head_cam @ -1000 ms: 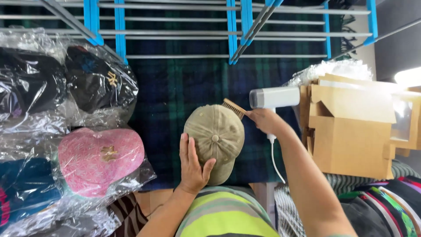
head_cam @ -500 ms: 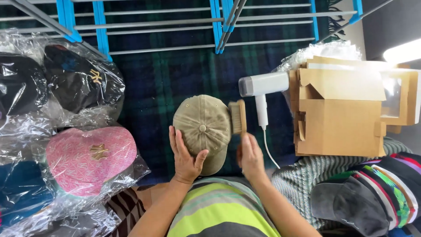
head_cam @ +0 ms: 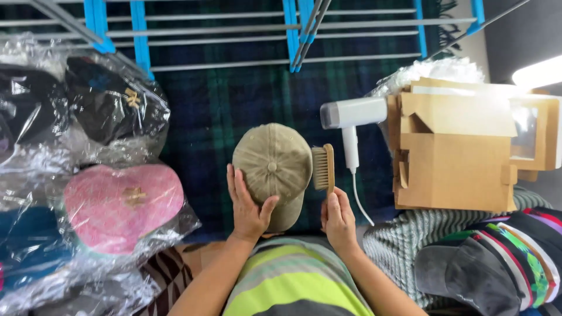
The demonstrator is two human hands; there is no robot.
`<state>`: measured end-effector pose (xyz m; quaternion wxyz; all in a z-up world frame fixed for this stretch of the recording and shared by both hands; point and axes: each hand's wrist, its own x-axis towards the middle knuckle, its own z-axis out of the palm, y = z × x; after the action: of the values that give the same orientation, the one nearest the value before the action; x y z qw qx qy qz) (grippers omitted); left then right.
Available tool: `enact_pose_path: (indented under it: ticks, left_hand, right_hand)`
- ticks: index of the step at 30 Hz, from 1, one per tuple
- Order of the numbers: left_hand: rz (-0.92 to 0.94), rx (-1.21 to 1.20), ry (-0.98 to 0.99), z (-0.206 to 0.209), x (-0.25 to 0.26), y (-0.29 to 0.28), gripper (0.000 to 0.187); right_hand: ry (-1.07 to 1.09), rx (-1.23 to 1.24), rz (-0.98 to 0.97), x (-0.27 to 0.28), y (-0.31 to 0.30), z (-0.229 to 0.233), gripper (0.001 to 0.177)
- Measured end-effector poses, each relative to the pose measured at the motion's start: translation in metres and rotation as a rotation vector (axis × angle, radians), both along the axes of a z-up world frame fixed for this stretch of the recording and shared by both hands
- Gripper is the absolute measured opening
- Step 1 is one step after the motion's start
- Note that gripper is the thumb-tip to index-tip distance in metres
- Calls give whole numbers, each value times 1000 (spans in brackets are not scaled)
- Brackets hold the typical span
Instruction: Brushing a beige baseball cap with a wooden brush to clean it.
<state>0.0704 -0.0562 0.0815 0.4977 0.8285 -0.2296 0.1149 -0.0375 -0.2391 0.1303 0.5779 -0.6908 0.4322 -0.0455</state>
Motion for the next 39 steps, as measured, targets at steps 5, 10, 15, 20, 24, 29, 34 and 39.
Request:
enact_pose_path:
  ticks: [5, 10, 15, 20, 24, 29, 34, 39]
  left_hand:
    - [27, 32, -62, -4, 3, -3, 104]
    - [52, 18, -38, -7, -2, -3, 106]
    - [56, 64, -95, -5, 0, -2, 104]
    - [82, 29, -55, 67, -23, -5, 86]
    - [-175, -562, 611, 111, -47, -30, 40]
    - [-152, -580, 753, 94, -24, -10, 24]
    - [-19, -438, 831, 88, -30, 31, 44]
    - [59, -336, 940, 99, -52, 54, 53]
  right_hand:
    - [67, -167, 123, 5, -27, -23, 46]
    - [-25, -360, 251, 53, -38, 47, 35]
    - [456, -446, 491, 92, -86, -14, 51]
    - [-215, -472, 161, 38, -19, 25, 24]
    - [-647, -588, 554, 1, 34, 2, 12]
    - [-601, -845, 471, 48, -39, 5, 16]
    - [341, -679, 179, 73, -115, -59, 74]
    - [520, -520, 280, 78, -148, -123, 72]
